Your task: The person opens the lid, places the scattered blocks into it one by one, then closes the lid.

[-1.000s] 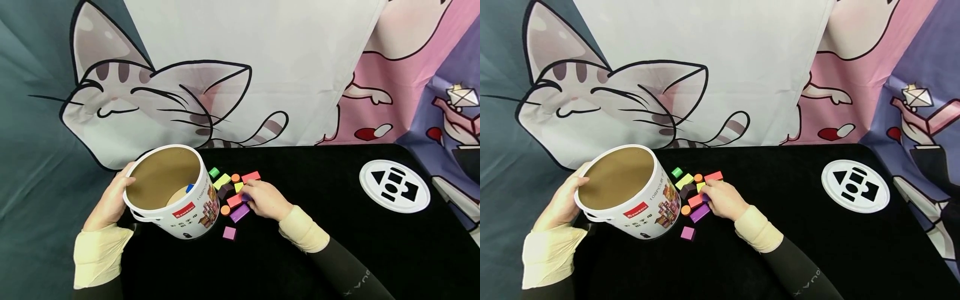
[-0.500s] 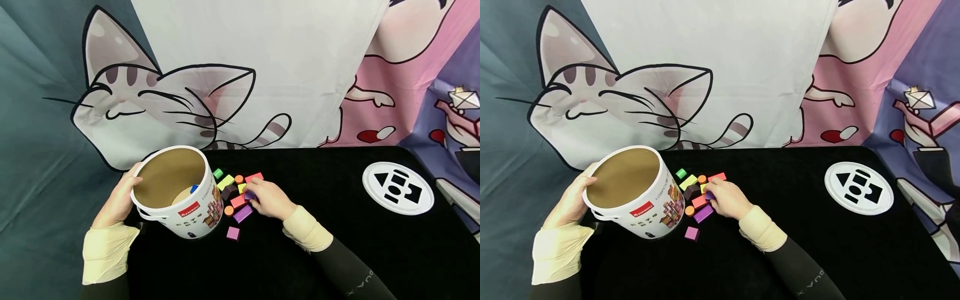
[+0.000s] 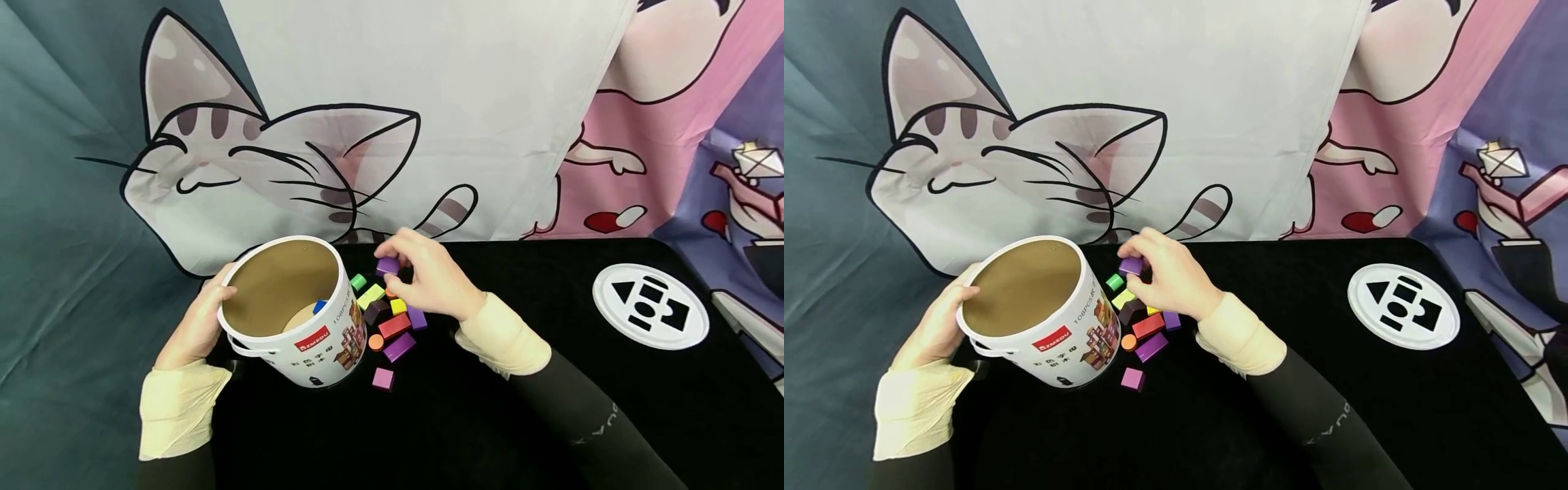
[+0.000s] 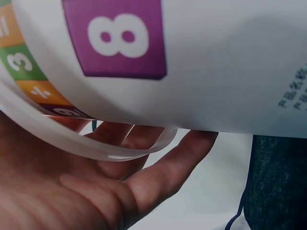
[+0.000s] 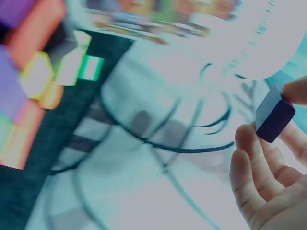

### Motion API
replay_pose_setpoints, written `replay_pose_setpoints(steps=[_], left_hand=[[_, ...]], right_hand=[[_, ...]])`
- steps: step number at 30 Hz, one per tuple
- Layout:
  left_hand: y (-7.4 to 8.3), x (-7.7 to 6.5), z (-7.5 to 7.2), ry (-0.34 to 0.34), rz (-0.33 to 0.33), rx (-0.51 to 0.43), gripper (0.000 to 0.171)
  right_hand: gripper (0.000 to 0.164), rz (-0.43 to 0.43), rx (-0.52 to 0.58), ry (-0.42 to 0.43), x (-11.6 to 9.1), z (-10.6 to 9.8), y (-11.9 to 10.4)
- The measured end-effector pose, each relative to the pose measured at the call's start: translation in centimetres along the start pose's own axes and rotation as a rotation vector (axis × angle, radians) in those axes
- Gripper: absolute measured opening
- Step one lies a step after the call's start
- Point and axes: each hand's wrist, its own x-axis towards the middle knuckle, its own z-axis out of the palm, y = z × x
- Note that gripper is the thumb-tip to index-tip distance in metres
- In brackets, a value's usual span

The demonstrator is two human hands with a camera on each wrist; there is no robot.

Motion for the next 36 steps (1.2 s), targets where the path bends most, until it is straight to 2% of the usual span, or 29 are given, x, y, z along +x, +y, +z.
replay_pose_setpoints(steps=[6, 13, 21, 29, 36], left_hand=[[-0.1, 0.0, 0.0, -0.001, -0.002, -0.005, 0.05], [-0.2, -0.1, -0.1, 0.0, -0.006, -0.01, 0.05], [-0.1, 0.0, 0.0, 0.004, 0.008, -0.014, 0.049], [0.1, 0.2, -0.1, -0.012, -0.005, 0.006, 0.046], [0.0, 0.2, -0.1, -0.006, -0.01, 0.018, 0.044]], right_hand=[[0.032, -0.116, 0.029, -0.03, 4.3, -1.4, -3.1], [0.031, -0.186, 0.029, -0.086, 7.2, -0.7, -5.7], [0.026, -0.215, 0.033, -0.141, 8.3, 0.7, -7.4], [0.027, -0.235, 0.048, -0.176, 9.1, 1.6, -8.5], [0.028, -0.269, 0.043, -0.175, 9.5, 2.5, -9.1]])
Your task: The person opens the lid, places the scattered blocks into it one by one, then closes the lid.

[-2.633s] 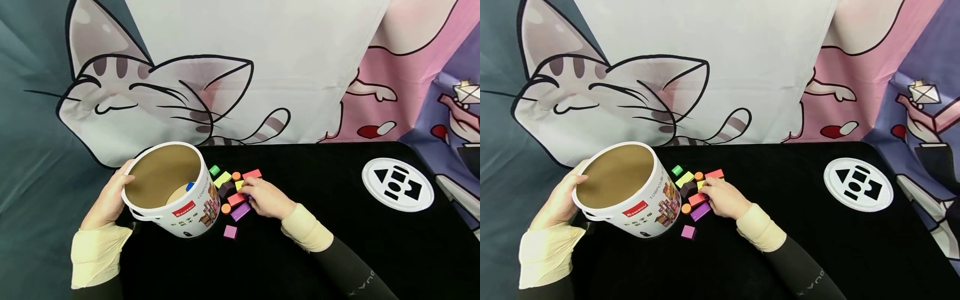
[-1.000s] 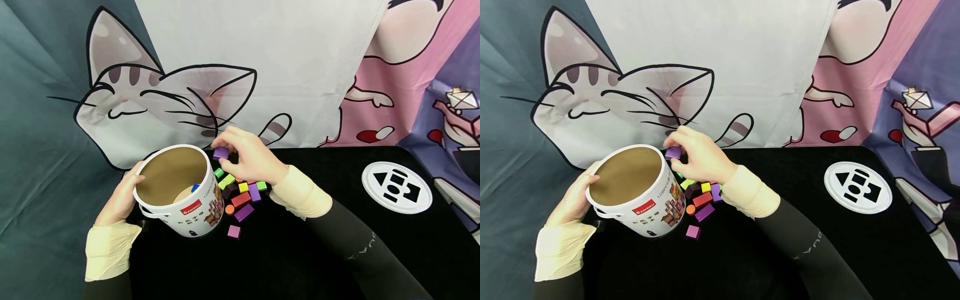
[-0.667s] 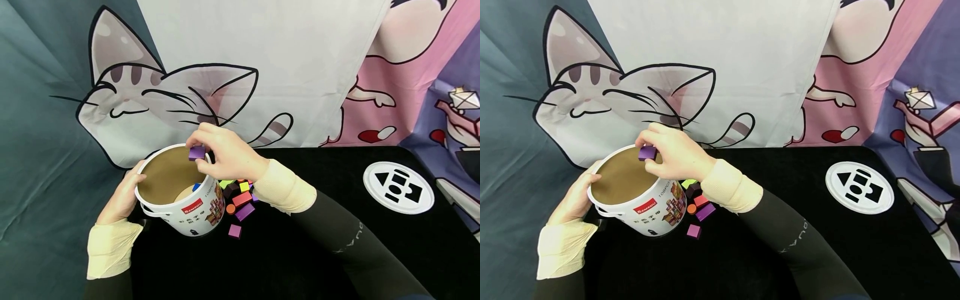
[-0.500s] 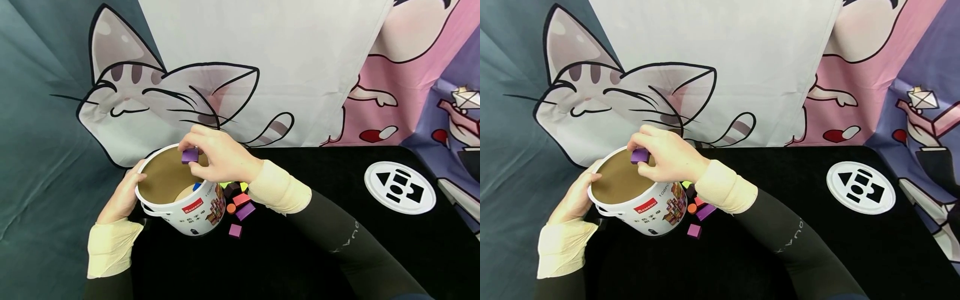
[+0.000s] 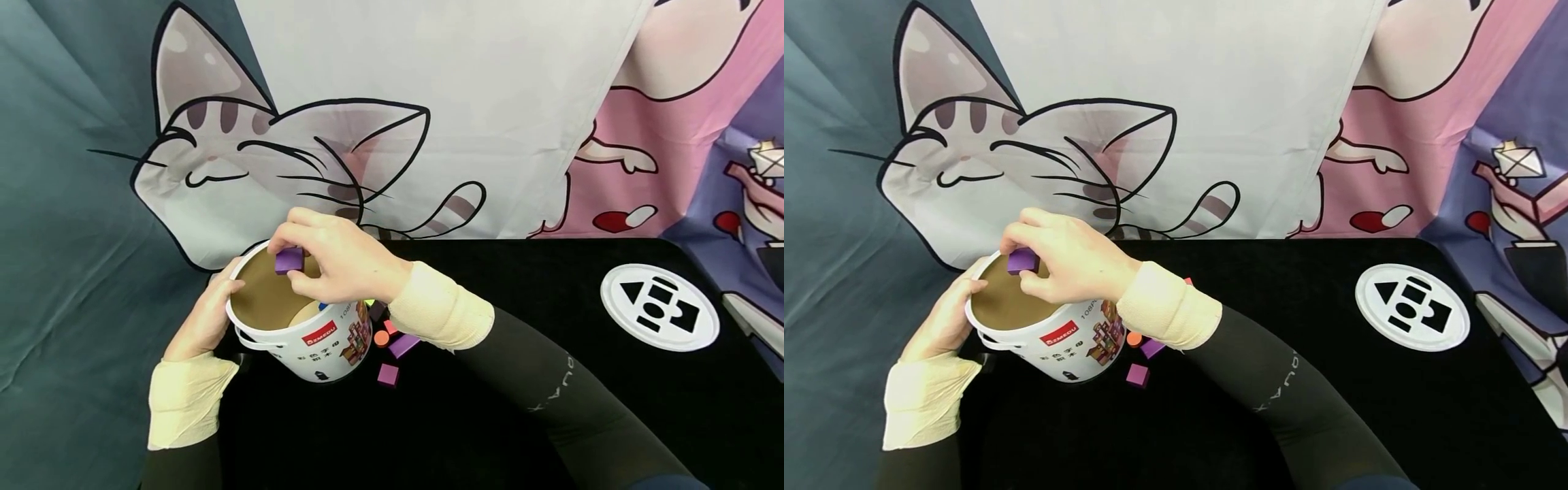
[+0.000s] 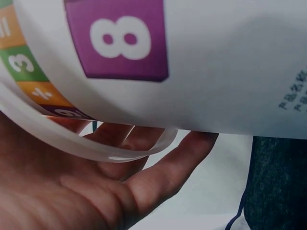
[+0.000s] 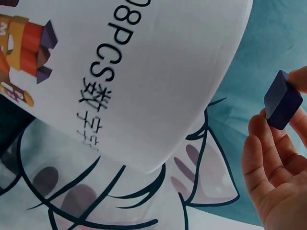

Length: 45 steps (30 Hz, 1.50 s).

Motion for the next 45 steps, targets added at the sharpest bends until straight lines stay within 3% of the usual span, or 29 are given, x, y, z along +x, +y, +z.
replay_pose_setpoints(steps=[17, 19, 23, 25, 30, 39, 45], left_hand=[[0.1, 0.1, 0.1, 0.006, -0.001, -0.001, 0.046], [0.2, 0.1, 0.1, 0.003, -0.004, 0.007, 0.046], [0.2, 0.2, 0.0, 0.004, -0.011, 0.029, 0.045], [0.2, 0.2, 0.0, 0.006, -0.013, 0.037, 0.045], [0.2, 0.1, -0.1, 0.004, -0.016, 0.031, 0.045], [0.1, 0.1, -0.1, 0.012, -0.013, 0.015, 0.047], [0.2, 0.1, 0.0, 0.012, -0.012, 0.005, 0.049]], right_hand=[[0.032, -0.035, -0.016, 0.013, 0.4, 0.5, 0.2], [0.045, -0.033, -0.031, -0.023, 0.3, 0.6, 0.1], [0.09, 0.012, -0.113, -0.14, -0.3, 0.8, -0.1], [0.1, 0.028, -0.159, -0.177, -0.7, 0.8, -0.2], [0.099, 0.004, -0.214, -0.171, -1.4, 0.9, 0.1], [0.098, 0.038, -0.199, -0.165, -3.1, 0.3, 1.6], [0.099, 0.068, -0.181, -0.166, -5.3, -0.2, 3.4]])
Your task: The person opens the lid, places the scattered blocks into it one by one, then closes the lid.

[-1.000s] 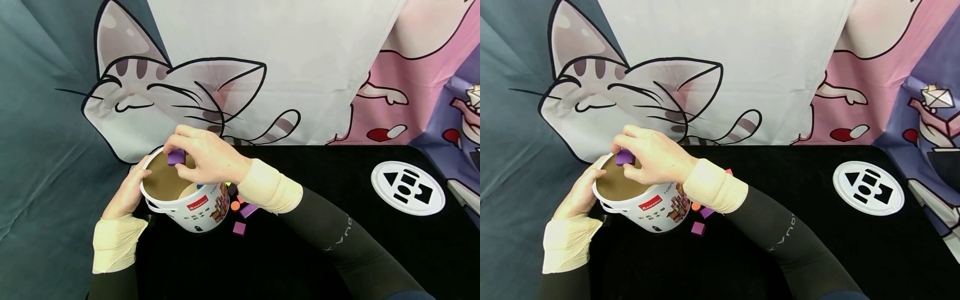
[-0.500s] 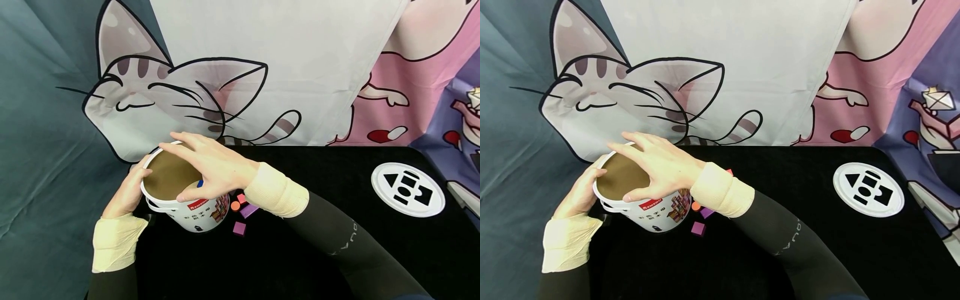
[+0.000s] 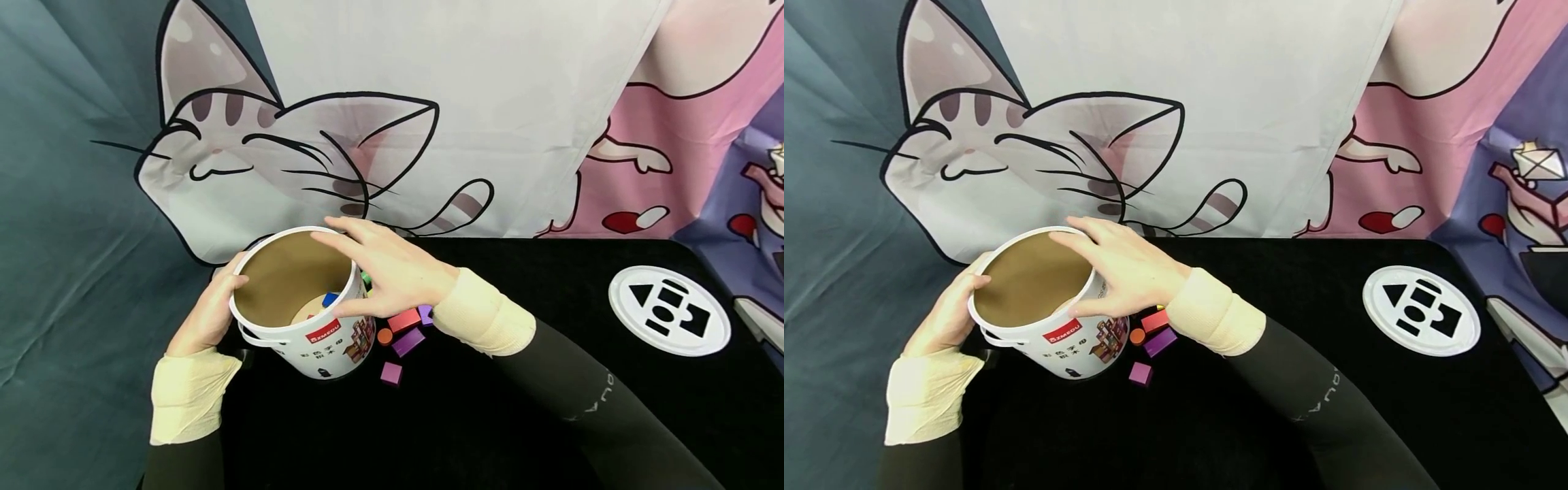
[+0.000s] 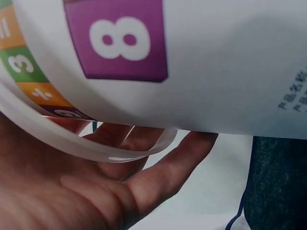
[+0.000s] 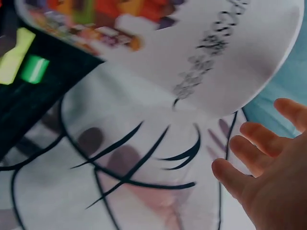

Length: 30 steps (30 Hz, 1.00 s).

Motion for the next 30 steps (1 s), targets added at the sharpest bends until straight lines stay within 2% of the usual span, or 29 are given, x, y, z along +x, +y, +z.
replay_pose_setpoints(steps=[6, 11, 16, 21, 26, 30], left_hand=[[0.0, 0.1, 0.0, -0.004, 0.0, 0.007, 0.048], [0.0, 0.2, 0.0, 0.003, 0.001, 0.012, 0.048], [-0.1, 0.1, -0.1, 0.009, 0.0, 0.017, 0.049], [-0.2, 0.0, -0.2, 0.012, 0.004, 0.005, 0.05], [-0.1, 0.0, -0.2, 0.013, 0.006, 0.002, 0.049], [-0.1, 0.1, -0.1, 0.012, 0.01, 0.008, 0.048]], right_hand=[[0.094, 0.104, 0.033, -0.028, -3.1, 0.7, 2.3], [0.088, 0.192, 0.027, -0.087, -6.2, 1.9, 4.6], [0.072, 0.255, 0.055, -0.137, -9.4, 3.6, 6.4], [0.052, 0.289, 0.06, -0.155, -11.9, 5.2, 8.0], [0.041, 0.316, -0.002, -0.167, -13.8, 6.2, 9.1], [0.037, 0.305, -0.047, -0.175, -14.8, 6.9, 9.6]])
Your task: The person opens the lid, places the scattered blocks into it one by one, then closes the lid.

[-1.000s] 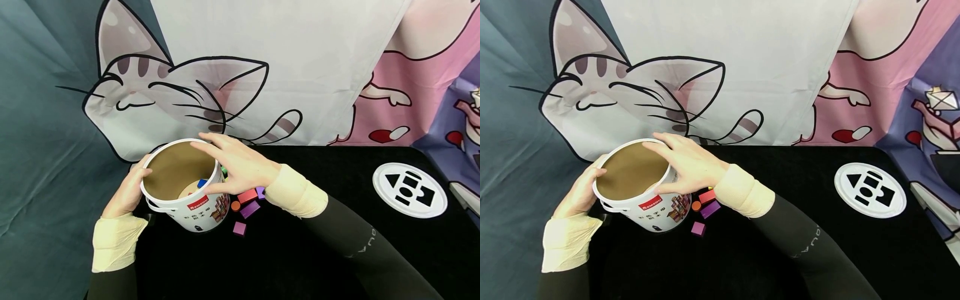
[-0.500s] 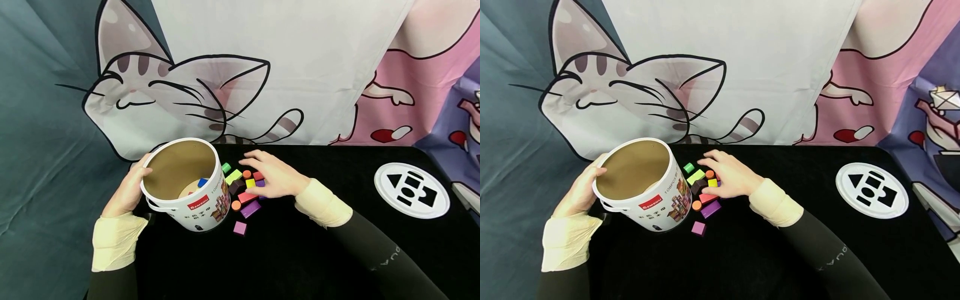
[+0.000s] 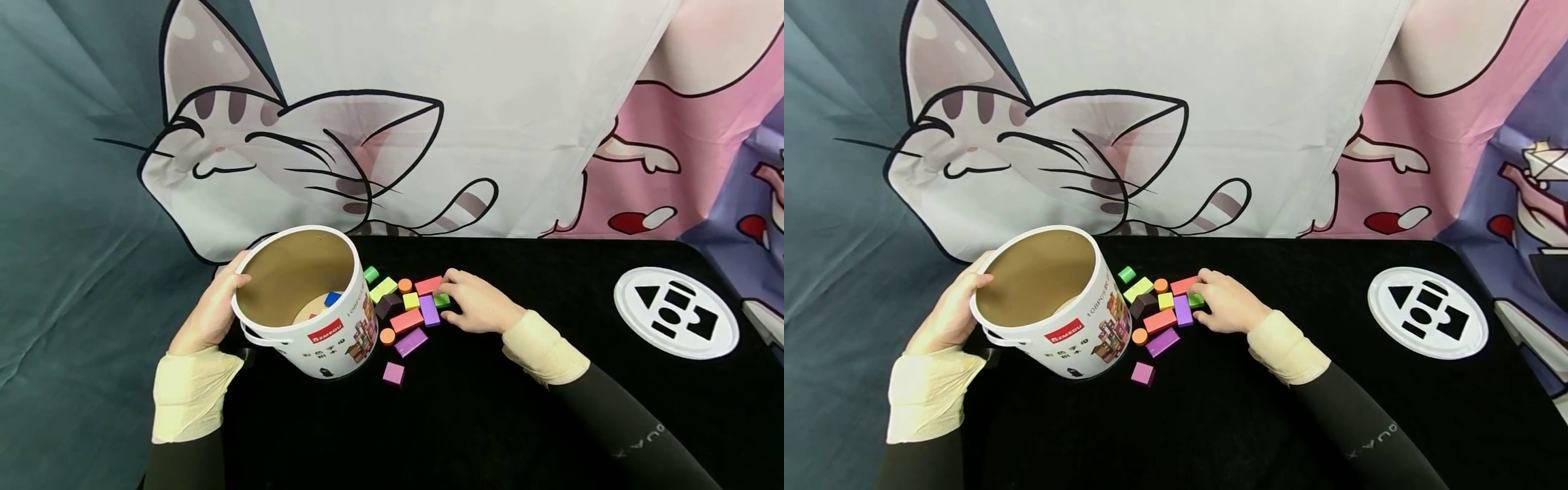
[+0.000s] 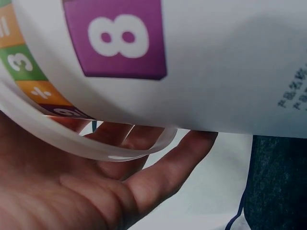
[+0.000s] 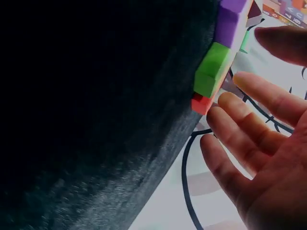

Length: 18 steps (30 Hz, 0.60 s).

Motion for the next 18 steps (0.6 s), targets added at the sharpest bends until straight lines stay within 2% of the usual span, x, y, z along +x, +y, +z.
replay_pose_setpoints(steps=[3, 7, 12, 18], left_hand=[[0.0, 0.0, 0.1, 0.001, 0.003, 0.004, 0.048], [0.0, 0.1, 0.2, -0.01, -0.004, 0.006, 0.05], [0.0, 0.0, 0.2, -0.003, -0.008, -0.001, 0.05], [0.0, -0.1, 0.0, 0.003, 0.0, -0.001, 0.048]], right_hand=[[0.037, 0.002, -0.005, -0.004, -0.3, 0.5, 0.2], [0.039, 0.049, 0.011, -0.016, -0.6, 1.0, 0.0], [0.033, 0.089, 0.015, 0.005, -0.7, 1.4, -0.3], [0.029, 0.093, -0.032, -0.013, -0.7, 1.2, -1.0]])
